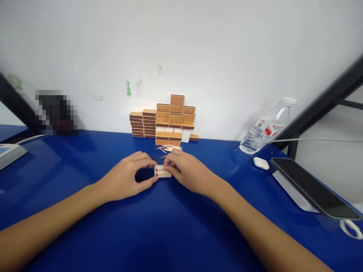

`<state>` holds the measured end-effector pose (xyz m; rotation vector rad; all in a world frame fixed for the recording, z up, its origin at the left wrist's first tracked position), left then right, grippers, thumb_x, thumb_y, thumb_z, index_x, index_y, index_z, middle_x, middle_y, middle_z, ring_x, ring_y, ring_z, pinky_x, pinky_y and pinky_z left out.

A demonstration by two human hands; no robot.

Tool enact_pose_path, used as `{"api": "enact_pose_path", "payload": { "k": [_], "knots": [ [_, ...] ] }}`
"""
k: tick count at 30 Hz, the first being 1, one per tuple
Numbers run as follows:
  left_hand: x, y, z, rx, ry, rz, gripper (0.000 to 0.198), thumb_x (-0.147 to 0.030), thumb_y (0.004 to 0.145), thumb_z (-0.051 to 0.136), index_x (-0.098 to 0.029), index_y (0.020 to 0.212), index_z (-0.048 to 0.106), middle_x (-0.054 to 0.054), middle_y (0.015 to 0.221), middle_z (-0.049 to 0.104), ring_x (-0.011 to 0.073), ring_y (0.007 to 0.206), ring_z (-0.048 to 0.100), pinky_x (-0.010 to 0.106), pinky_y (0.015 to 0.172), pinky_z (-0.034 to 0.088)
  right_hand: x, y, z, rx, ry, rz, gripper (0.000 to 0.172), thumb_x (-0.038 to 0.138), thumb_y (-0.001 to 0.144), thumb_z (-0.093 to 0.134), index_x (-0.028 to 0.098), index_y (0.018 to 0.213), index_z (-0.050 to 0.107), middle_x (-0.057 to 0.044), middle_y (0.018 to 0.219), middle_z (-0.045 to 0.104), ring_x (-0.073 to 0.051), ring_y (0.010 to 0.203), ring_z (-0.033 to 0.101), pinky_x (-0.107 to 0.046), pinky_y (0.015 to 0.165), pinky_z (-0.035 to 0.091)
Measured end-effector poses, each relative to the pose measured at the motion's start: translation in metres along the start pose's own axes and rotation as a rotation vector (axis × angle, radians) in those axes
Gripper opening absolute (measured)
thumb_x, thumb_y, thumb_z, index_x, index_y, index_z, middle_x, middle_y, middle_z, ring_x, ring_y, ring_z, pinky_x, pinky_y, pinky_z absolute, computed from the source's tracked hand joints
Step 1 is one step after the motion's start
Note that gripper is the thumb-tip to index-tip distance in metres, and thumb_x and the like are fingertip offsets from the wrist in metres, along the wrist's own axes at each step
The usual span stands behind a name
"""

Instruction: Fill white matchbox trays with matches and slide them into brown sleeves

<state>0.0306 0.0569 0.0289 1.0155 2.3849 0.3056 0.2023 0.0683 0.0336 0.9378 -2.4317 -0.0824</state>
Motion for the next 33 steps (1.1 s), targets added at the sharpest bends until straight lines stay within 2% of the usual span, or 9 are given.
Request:
{"api": "enact_pose_path", "payload": {
  "k": [3,5,7,9,13,20,24,28,33],
  "knots": [
    [-0.004,-0.001,0.001,0.005,-0.01,0.003,0.02,-0.032,0.093,0.069,-0.02,0.109,0.071,0.005,0.101,0.068,0.0231,0.096,0.061,0.041,0.086,0.053,-0.009,0.005,-0.005,-0.124,0.015,0.049,0.009,0.023,0.102,0.059,0.021,0.096,0.065,-0.002,0.089,0.061,-0.016,0.076,0.056,-0.03,0.072,0.045],
    [-0.007,-0.002,0.003,0.011,-0.031,0.02,0.022,-0.033,0.093,0.069,-0.021,0.111,0.07,0.005,0.102,0.068,0.0228,0.096,0.061,0.041,0.087,0.053,-0.016,0.01,-0.004,-0.174,-0.006,0.058,0.008,0.019,0.101,0.058,0.021,0.103,0.066,-0.003,0.096,0.062,-0.017,0.081,0.058,-0.031,0.076,0.046],
    [-0.009,-0.003,0.004,0.026,-0.052,0.034,0.024,-0.034,0.094,0.069,-0.021,0.113,0.07,0.005,0.102,0.068,0.0228,0.098,0.061,0.04,0.088,0.054,-0.022,0.015,0.001,-0.166,-0.03,0.04,0.013,0.018,0.101,0.057,0.021,0.11,0.066,-0.006,0.105,0.063,-0.019,0.093,0.06,-0.033,0.084,0.048],
    [-0.009,-0.003,0.004,0.035,-0.054,0.036,0.024,-0.035,0.094,0.068,-0.022,0.114,0.07,0.005,0.102,0.069,0.023,0.098,0.062,0.04,0.087,0.054,-0.031,0.019,0.005,-0.131,-0.047,0.05,0.01,0.02,0.102,0.057,0.021,0.105,0.066,-0.007,0.107,0.062,-0.021,0.098,0.06,-0.034,0.087,0.048],
    [-0.006,-0.001,0.002,0.01,-0.001,0.008,0.021,-0.034,0.094,0.068,-0.021,0.11,0.071,0.005,0.1,0.069,0.024,0.096,0.061,0.041,0.086,0.053,-0.042,0.024,0.007,-0.112,-0.059,0.11,0.016,0.027,0.101,0.06,0.02,0.087,0.06,-0.005,0.094,0.06,-0.02,0.087,0.058,-0.033,0.079,0.047],
    [-0.002,0.0,0.001,-0.048,0.027,-0.044,0.018,-0.032,0.092,0.069,-0.021,0.106,0.072,0.005,0.097,0.069,0.0246,0.094,0.062,0.041,0.084,0.054,-0.04,0.042,0.012,-0.358,-0.112,0.161,0.013,0.024,0.1,0.062,0.021,0.087,0.06,-0.006,0.093,0.066,-0.021,0.09,0.061,-0.035,0.081,0.047],
    [-0.001,-0.001,-0.001,-0.059,0.027,-0.055,0.018,-0.033,0.092,0.068,-0.021,0.104,0.072,0.005,0.097,0.07,0.0242,0.093,0.061,0.041,0.084,0.053,-0.045,0.046,0.019,-0.33,-0.139,0.217,0.011,0.026,0.098,0.066,0.02,0.089,0.064,-0.006,0.094,0.068,-0.022,0.093,0.063,-0.035,0.083,0.047],
    [0.001,0.0,-0.001,-0.057,0.034,-0.066,0.019,-0.033,0.092,0.068,-0.02,0.105,0.072,0.005,0.096,0.07,0.0244,0.094,0.061,0.04,0.084,0.053,-0.049,0.047,0.02,-0.241,-0.218,0.268,0.016,0.027,0.101,0.061,0.018,0.088,0.064,-0.007,0.091,0.069,-0.023,0.09,0.062,-0.035,0.081,0.046],
    [0.003,0.001,-0.004,-0.074,0.056,-0.08,0.019,-0.034,0.091,0.068,-0.02,0.105,0.073,0.005,0.094,0.069,0.024,0.091,0.061,0.04,0.082,0.053,-0.05,0.04,0.015,-0.177,-0.25,0.236,0.014,0.02,0.101,0.058,0.018,0.089,0.062,-0.01,0.095,0.069,-0.024,0.095,0.063,-0.036,0.087,0.046]
  ]
}}
Point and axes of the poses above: each hand's wrist, its own y-axis towards the middle knuckle, its own z-axis out of the palm, x = y × z, the point moved 6 cm from there along y, towards the middle knuckle
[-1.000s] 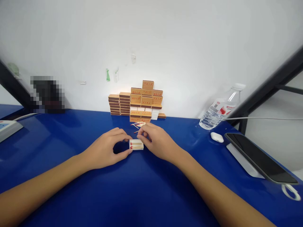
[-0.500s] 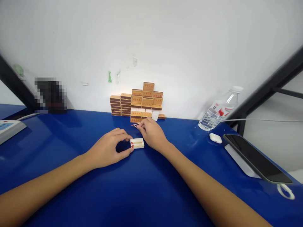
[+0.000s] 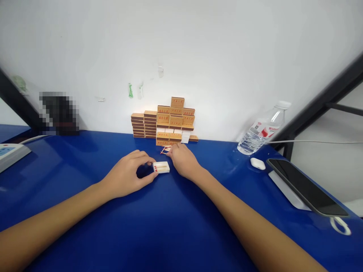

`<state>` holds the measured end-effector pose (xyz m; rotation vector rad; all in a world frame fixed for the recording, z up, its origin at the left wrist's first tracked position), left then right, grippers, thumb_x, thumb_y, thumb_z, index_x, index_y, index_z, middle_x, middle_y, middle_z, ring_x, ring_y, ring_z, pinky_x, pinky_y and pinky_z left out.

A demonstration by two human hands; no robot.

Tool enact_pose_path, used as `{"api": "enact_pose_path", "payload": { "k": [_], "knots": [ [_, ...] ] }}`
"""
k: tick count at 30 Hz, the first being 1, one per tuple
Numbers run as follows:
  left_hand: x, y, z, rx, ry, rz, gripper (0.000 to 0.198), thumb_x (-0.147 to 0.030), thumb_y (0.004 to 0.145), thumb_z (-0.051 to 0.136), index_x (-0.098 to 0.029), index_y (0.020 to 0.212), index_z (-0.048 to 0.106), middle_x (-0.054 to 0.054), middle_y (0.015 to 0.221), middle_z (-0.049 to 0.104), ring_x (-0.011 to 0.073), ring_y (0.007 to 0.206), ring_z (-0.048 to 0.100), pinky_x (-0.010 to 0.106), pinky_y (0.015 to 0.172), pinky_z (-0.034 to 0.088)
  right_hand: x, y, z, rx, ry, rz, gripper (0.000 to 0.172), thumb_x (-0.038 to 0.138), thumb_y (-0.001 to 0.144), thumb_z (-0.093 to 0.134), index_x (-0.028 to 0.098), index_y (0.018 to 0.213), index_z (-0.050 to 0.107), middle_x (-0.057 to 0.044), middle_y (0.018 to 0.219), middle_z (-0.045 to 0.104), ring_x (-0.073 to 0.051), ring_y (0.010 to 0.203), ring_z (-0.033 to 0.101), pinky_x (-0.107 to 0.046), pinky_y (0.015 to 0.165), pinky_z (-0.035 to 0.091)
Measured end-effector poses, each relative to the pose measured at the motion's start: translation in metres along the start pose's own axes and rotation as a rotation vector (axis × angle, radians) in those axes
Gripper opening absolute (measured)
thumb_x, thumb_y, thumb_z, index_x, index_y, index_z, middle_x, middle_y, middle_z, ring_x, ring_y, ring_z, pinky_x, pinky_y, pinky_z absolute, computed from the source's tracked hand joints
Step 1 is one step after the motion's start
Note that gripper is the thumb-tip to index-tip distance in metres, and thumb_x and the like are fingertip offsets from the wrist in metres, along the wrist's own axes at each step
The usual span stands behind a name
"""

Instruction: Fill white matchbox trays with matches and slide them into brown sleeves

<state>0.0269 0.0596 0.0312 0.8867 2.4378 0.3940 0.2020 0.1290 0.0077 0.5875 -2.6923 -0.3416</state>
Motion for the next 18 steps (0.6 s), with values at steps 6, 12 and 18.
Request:
{"api": "enact_pose_path", "payload": {
  "k": [6,12,18],
  "knots": [
    [0.004,0.0,-0.001,0.002,0.025,-0.024,0.021,-0.037,0.092,0.068,-0.021,0.104,0.073,0.006,0.095,0.07,0.0243,0.092,0.061,0.04,0.082,0.052,-0.003,-0.026,-0.029,0.101,0.174,-0.083,0.017,0.029,0.105,0.049,0.021,0.094,0.059,-0.008,0.099,0.067,-0.021,0.087,0.061,-0.033,0.079,0.047],
    [0.003,-0.001,0.002,0.025,-0.017,0.01,0.021,-0.035,0.093,0.067,-0.02,0.107,0.073,0.005,0.097,0.069,0.0235,0.093,0.06,0.04,0.084,0.053,0.022,-0.044,-0.037,0.235,0.251,-0.172,0.017,0.029,0.107,0.044,0.023,0.098,0.057,-0.005,0.101,0.064,-0.02,0.087,0.058,-0.032,0.078,0.046],
    [-0.002,-0.002,0.003,0.041,-0.04,0.057,0.02,-0.033,0.093,0.068,-0.02,0.108,0.071,0.006,0.1,0.069,0.0239,0.096,0.06,0.041,0.087,0.053,0.032,-0.045,-0.029,0.246,0.199,-0.234,0.014,0.021,0.106,0.045,0.022,0.096,0.056,-0.006,0.099,0.062,-0.02,0.088,0.058,-0.032,0.078,0.045]
  ]
}}
Point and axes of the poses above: each hand's wrist, its own y-axis towards the middle knuckle, its own z-axis out of the palm, x = y × z, the point moved 6 cm from there along y, towards the middle knuckle
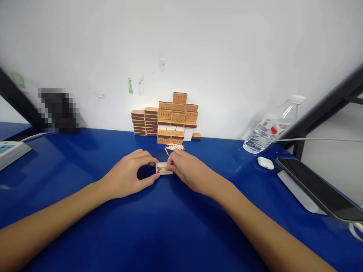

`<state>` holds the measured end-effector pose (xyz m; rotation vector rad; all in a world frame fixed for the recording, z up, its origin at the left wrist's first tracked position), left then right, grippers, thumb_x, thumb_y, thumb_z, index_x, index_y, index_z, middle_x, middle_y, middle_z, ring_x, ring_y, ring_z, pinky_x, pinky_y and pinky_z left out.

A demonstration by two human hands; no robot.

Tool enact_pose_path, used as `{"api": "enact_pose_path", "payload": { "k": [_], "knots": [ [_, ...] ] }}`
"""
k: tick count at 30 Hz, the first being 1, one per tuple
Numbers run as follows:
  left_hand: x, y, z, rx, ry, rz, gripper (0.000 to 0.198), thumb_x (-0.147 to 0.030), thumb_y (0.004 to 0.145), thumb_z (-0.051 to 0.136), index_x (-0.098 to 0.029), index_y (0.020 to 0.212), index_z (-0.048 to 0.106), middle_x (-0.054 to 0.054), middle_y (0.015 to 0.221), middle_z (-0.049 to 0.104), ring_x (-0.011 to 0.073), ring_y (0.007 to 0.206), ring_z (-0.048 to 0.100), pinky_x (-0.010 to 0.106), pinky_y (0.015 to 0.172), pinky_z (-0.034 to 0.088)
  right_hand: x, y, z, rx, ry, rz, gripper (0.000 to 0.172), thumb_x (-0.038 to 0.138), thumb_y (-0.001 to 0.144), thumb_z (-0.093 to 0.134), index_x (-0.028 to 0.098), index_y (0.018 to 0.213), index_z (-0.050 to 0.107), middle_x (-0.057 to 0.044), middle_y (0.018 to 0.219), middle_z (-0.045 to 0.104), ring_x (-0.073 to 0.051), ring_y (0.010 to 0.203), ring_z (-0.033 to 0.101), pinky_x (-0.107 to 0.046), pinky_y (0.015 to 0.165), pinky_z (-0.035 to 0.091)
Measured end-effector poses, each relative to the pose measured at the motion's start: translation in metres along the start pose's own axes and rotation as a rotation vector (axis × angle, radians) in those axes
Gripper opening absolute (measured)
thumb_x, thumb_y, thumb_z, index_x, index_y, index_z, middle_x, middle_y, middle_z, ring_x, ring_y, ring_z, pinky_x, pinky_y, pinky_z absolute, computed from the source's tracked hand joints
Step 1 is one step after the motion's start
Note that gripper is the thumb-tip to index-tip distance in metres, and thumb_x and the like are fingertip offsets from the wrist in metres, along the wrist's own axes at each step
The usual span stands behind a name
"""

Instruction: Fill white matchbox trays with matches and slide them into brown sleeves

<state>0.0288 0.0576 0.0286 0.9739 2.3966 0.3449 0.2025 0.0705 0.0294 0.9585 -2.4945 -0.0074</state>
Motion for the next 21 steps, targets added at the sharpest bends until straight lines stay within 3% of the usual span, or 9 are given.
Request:
{"api": "enact_pose_path", "payload": {
  "k": [13,18,21],
  "knots": [
    [-0.004,0.001,0.0,0.023,-0.007,0.031,0.022,-0.031,0.092,0.069,-0.019,0.11,0.07,0.005,0.101,0.068,0.0232,0.096,0.06,0.041,0.089,0.053,0.0,0.001,-0.001,-0.058,0.054,0.003,0.013,0.026,0.104,0.054,0.022,0.096,0.064,-0.003,0.089,0.062,-0.018,0.081,0.057,-0.03,0.073,0.043],
    [-0.005,-0.001,0.003,0.054,-0.061,0.032,0.02,-0.033,0.091,0.07,-0.02,0.106,0.071,0.004,0.096,0.068,0.0218,0.092,0.061,0.038,0.083,0.053,-0.026,0.023,-0.003,-0.292,0.007,0.239,0.017,0.032,0.097,0.064,0.02,0.084,0.065,-0.002,0.081,0.064,-0.016,0.072,0.055,-0.03,0.067,0.04],
    [-0.005,-0.001,0.004,0.064,-0.07,0.029,0.019,-0.034,0.092,0.07,-0.02,0.105,0.071,0.004,0.094,0.067,0.0214,0.091,0.061,0.037,0.081,0.052,-0.038,0.04,0.002,-0.32,-0.029,0.359,0.021,0.04,0.091,0.071,0.02,0.084,0.067,-0.004,0.087,0.068,-0.018,0.077,0.06,-0.031,0.069,0.041]
  ]
}}
Point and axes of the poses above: each hand's wrist, its own y-axis towards the middle knuckle, its own z-axis out of the palm, x = y × z, the point moved 6 cm from there along y, towards the middle knuckle
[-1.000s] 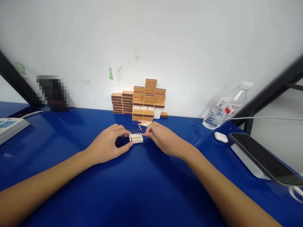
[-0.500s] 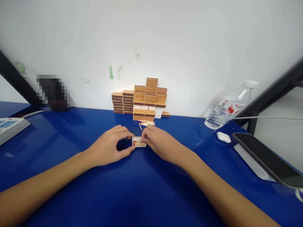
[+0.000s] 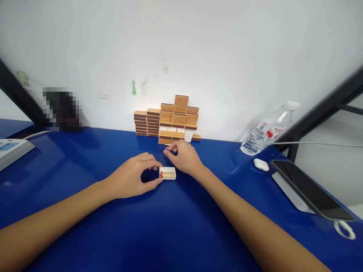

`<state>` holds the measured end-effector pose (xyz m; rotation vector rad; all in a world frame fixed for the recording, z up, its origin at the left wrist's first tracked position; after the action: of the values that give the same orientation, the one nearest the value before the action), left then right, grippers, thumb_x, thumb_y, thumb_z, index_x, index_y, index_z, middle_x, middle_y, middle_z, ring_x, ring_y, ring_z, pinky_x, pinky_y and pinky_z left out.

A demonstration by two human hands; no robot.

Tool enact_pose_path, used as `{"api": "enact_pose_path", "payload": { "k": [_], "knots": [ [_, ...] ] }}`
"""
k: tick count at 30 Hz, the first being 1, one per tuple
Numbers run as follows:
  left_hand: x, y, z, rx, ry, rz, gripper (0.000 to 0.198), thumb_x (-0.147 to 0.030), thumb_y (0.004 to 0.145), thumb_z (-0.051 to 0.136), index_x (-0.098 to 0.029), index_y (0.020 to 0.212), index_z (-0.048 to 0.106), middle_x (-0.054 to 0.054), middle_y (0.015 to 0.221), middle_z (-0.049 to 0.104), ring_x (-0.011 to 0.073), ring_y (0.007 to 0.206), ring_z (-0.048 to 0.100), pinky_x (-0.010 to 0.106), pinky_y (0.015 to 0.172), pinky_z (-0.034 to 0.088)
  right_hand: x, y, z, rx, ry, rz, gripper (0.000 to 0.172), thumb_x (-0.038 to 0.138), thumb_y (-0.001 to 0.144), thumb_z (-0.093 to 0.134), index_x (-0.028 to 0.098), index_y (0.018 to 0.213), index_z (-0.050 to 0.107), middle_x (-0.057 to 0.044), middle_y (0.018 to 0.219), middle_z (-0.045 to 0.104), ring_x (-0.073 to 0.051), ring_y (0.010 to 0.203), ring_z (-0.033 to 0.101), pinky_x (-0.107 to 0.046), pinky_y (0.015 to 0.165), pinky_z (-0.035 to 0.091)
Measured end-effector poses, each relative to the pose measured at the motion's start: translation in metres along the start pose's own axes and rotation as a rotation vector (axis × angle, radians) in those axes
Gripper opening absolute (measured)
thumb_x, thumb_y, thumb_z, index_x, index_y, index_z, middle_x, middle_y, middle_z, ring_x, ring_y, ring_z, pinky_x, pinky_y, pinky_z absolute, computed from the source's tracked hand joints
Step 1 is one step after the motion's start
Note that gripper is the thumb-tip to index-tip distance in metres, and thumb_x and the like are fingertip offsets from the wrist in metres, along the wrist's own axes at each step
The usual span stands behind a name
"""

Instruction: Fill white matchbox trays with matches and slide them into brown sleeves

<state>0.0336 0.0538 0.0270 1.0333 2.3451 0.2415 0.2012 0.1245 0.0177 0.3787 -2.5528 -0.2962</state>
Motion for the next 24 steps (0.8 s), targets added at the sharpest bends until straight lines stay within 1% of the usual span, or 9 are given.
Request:
{"api": "enact_pose_path", "payload": {
  "k": [2,5,8,10,12,14,18,20,24],
  "knots": [
    [0.0,0.0,-0.001,-0.005,0.002,0.003,0.02,-0.033,0.091,0.07,-0.02,0.106,0.071,0.004,0.094,0.067,0.0216,0.092,0.061,0.037,0.082,0.052,-0.001,0.006,0.003,0.013,-0.052,0.002,0.019,0.037,0.091,0.071,0.019,0.085,0.067,-0.005,0.09,0.068,-0.019,0.079,0.06,-0.031,0.07,0.042],
    [-0.002,0.0,-0.001,-0.014,0.008,0.02,0.02,-0.033,0.092,0.069,-0.02,0.107,0.071,0.004,0.094,0.068,0.0218,0.093,0.061,0.037,0.083,0.052,0.001,0.006,0.0,0.124,-0.079,-0.126,0.007,0.02,0.091,0.063,0.019,0.086,0.068,-0.005,0.087,0.066,-0.018,0.077,0.059,-0.03,0.07,0.041],
    [-0.003,0.0,-0.002,-0.021,0.012,0.03,0.02,-0.034,0.092,0.069,-0.02,0.106,0.071,0.004,0.093,0.067,0.0219,0.091,0.061,0.037,0.081,0.052,0.0,-0.004,-0.009,0.254,-0.033,-0.255,0.017,0.009,0.085,0.057,0.02,0.088,0.07,-0.002,0.082,0.064,-0.016,0.072,0.056,-0.028,0.068,0.04],
    [-0.002,0.0,-0.002,-0.028,0.015,0.025,0.019,-0.033,0.092,0.069,-0.02,0.105,0.07,0.004,0.093,0.067,0.0218,0.091,0.061,0.037,0.081,0.052,-0.003,-0.009,-0.02,0.211,-0.035,-0.265,0.02,0.008,0.083,0.055,0.021,0.088,0.07,-0.002,0.082,0.063,-0.016,0.071,0.055,-0.028,0.067,0.04],
    [-0.002,0.0,-0.002,-0.034,0.024,0.019,0.019,-0.032,0.092,0.068,-0.02,0.105,0.07,0.004,0.093,0.067,0.0219,0.091,0.061,0.037,0.081,0.052,-0.006,-0.014,-0.029,0.112,-0.056,-0.178,0.015,0.013,0.084,0.057,0.021,0.089,0.068,-0.001,0.078,0.063,-0.016,0.068,0.055,-0.028,0.066,0.039],
    [-0.001,0.0,-0.002,-0.03,0.032,0.016,0.018,-0.032,0.092,0.068,-0.02,0.105,0.07,0.004,0.092,0.067,0.022,0.091,0.061,0.037,0.081,0.052,-0.011,-0.019,-0.033,0.044,-0.097,0.001,0.007,0.027,0.088,0.063,0.021,0.086,0.066,0.0,0.07,0.063,-0.016,0.064,0.056,-0.029,0.062,0.037],
    [-0.003,-0.001,-0.003,-0.013,0.017,0.022,0.018,-0.033,0.092,0.068,-0.019,0.103,0.07,0.004,0.092,0.067,0.0218,0.09,0.061,0.037,0.079,0.052,-0.01,-0.027,-0.025,0.101,-0.206,0.254,0.044,0.06,0.086,0.067,0.023,0.064,0.061,-0.004,0.066,0.068,-0.019,0.06,0.058,-0.032,0.059,0.036],
    [-0.004,-0.001,-0.002,0.003,0.005,0.028,0.018,-0.033,0.092,0.069,-0.02,0.104,0.07,0.004,0.093,0.067,0.0214,0.09,0.061,0.037,0.079,0.052,-0.004,-0.028,-0.02,0.145,-0.214,0.256,0.045,0.061,0.085,0.068,0.023,0.061,0.06,-0.005,0.068,0.07,-0.02,0.061,0.06,-0.033,0.058,0.035],
    [-0.005,-0.001,-0.001,0.027,-0.012,0.031,0.021,-0.033,0.091,0.069,-0.02,0.107,0.07,0.004,0.094,0.068,0.0213,0.091,0.062,0.037,0.081,0.052,-0.002,-0.027,-0.015,0.194,-0.162,0.227,0.029,0.04,0.087,0.071,0.023,0.066,0.062,-0.003,0.068,0.07,-0.018,0.061,0.061,-0.031,0.058,0.036]
  ]
}}
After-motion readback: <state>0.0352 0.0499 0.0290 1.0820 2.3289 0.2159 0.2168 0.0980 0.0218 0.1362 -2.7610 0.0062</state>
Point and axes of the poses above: each hand's wrist, its own y-axis towards the middle knuckle, its own z-axis out of the palm, x = y × z, the point moved 6 cm from there along y, towards the middle knuckle
